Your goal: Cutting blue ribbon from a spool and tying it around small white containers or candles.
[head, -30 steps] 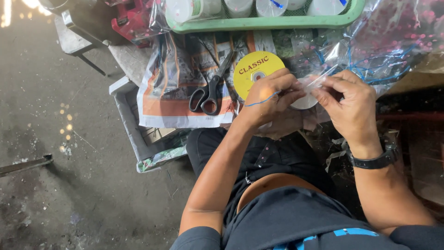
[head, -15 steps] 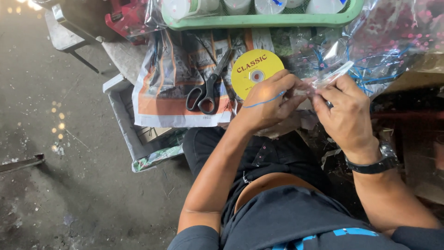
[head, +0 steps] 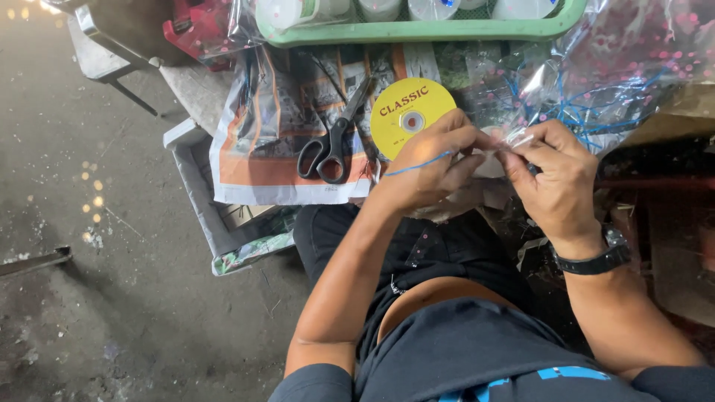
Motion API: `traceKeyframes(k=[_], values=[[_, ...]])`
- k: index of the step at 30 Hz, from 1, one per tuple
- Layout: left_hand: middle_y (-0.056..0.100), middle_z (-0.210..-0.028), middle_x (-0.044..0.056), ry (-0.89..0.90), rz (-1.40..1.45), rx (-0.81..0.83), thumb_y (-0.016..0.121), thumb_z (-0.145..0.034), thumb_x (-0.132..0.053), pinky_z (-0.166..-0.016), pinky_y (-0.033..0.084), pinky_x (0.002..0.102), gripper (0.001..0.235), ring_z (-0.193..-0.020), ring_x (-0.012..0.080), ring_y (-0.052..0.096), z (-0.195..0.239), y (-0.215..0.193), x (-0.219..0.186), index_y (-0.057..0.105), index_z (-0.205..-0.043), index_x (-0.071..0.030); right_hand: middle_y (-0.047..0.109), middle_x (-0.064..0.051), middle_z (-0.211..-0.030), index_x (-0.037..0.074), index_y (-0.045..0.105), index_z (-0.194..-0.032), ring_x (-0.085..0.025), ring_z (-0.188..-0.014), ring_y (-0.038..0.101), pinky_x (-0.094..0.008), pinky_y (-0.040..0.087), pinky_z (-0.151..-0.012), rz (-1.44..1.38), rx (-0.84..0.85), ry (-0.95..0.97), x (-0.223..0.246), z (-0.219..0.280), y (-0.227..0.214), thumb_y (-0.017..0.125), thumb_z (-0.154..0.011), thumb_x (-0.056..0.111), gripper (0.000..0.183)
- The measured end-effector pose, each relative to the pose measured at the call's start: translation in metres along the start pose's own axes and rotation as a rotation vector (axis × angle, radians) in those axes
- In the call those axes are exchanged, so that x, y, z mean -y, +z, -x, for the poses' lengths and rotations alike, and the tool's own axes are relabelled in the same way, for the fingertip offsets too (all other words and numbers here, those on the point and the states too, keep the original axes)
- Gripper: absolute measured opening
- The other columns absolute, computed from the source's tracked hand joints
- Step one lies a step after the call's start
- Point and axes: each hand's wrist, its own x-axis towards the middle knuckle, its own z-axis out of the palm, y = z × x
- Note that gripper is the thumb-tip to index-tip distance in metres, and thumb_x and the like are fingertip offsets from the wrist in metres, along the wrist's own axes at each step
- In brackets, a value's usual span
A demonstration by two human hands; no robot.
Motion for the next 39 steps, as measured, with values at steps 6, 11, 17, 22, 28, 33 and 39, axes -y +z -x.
traceKeyframes(k=[6,11,17,22,28,33,39], values=[[0.044,-0.076,-0.001,-0.104,0.176,0.024,0.058,-0.079,-0.019,-0.060,0.037,0.025,0.008,-0.066,0.0128,0.043,-0.002,0.000,0.002,0.053,-0.084,-0.015,0.054,-0.017,-0.085,-0.007,0.065,-0.087,-0.027,-0.076,0.052,-0.033,0.041,-0.065,-0.060,-0.072,-0.020,-0.006,0.005,0.009,0.061,-0.089,0.004,0.012],[0.050,-0.074,0.001,-0.139,0.101,-0.079,0.055,-0.073,-0.026,-0.059,0.039,0.027,0.011,-0.064,0.0163,0.049,0.001,0.007,-0.004,0.051,-0.073,-0.015,0.055,-0.015,-0.086,-0.005,0.066,-0.093,-0.026,-0.078,0.052,-0.034,0.043,-0.072,-0.080,-0.052,-0.015,-0.003,0.004,0.007,0.060,-0.090,0.003,0.011],[0.047,-0.080,0.001,-0.088,0.059,-0.028,0.053,-0.080,-0.017,-0.061,0.041,0.029,0.003,-0.072,0.0183,0.052,0.005,0.007,-0.001,0.056,-0.083,-0.016,0.054,-0.015,-0.086,-0.005,0.064,-0.087,-0.028,-0.080,0.052,-0.037,0.041,-0.081,-0.077,-0.044,0.022,-0.004,0.007,0.009,0.061,-0.089,0.005,0.010],[0.048,-0.075,0.002,-0.161,0.098,-0.128,0.055,-0.076,-0.027,-0.059,0.040,0.029,0.015,-0.064,0.0173,0.048,0.007,0.016,-0.002,0.052,-0.075,-0.013,0.052,-0.014,-0.090,-0.005,0.064,-0.097,-0.026,-0.085,0.052,-0.034,0.043,-0.074,-0.051,0.023,0.023,0.007,0.003,0.002,0.051,-0.092,0.018,0.027],[0.047,-0.083,0.006,-0.078,0.043,-0.070,0.044,-0.084,-0.018,-0.065,0.043,0.034,0.012,-0.073,0.0243,0.054,0.016,0.014,-0.005,0.055,-0.088,-0.015,0.052,-0.012,-0.085,-0.005,0.065,-0.095,-0.025,-0.079,0.052,-0.034,0.041,-0.067,-0.080,-0.072,0.020,0.001,0.005,0.013,0.060,-0.091,0.014,0.020],[0.054,-0.084,0.011,-0.070,0.149,0.078,0.042,-0.087,-0.022,-0.073,0.044,0.035,0.024,-0.080,0.0269,0.057,0.015,-0.025,-0.019,0.057,-0.103,-0.012,0.053,-0.012,-0.081,0.000,0.067,-0.088,-0.020,-0.069,0.049,-0.032,0.043,-0.064,-0.189,-0.191,0.061,0.002,0.004,0.020,0.056,-0.093,0.020,0.023],[0.037,-0.057,0.004,0.120,0.398,-0.730,0.028,-0.092,-0.031,-0.053,0.031,0.025,0.035,-0.052,0.0134,0.036,0.000,-0.048,-0.035,0.052,-0.094,-0.005,0.051,-0.007,-0.071,0.004,0.067,-0.075,-0.017,-0.054,0.047,-0.027,0.042,-0.057,-0.365,-0.209,0.053,0.035,0.010,0.005,0.057,-0.087,0.018,0.021]])
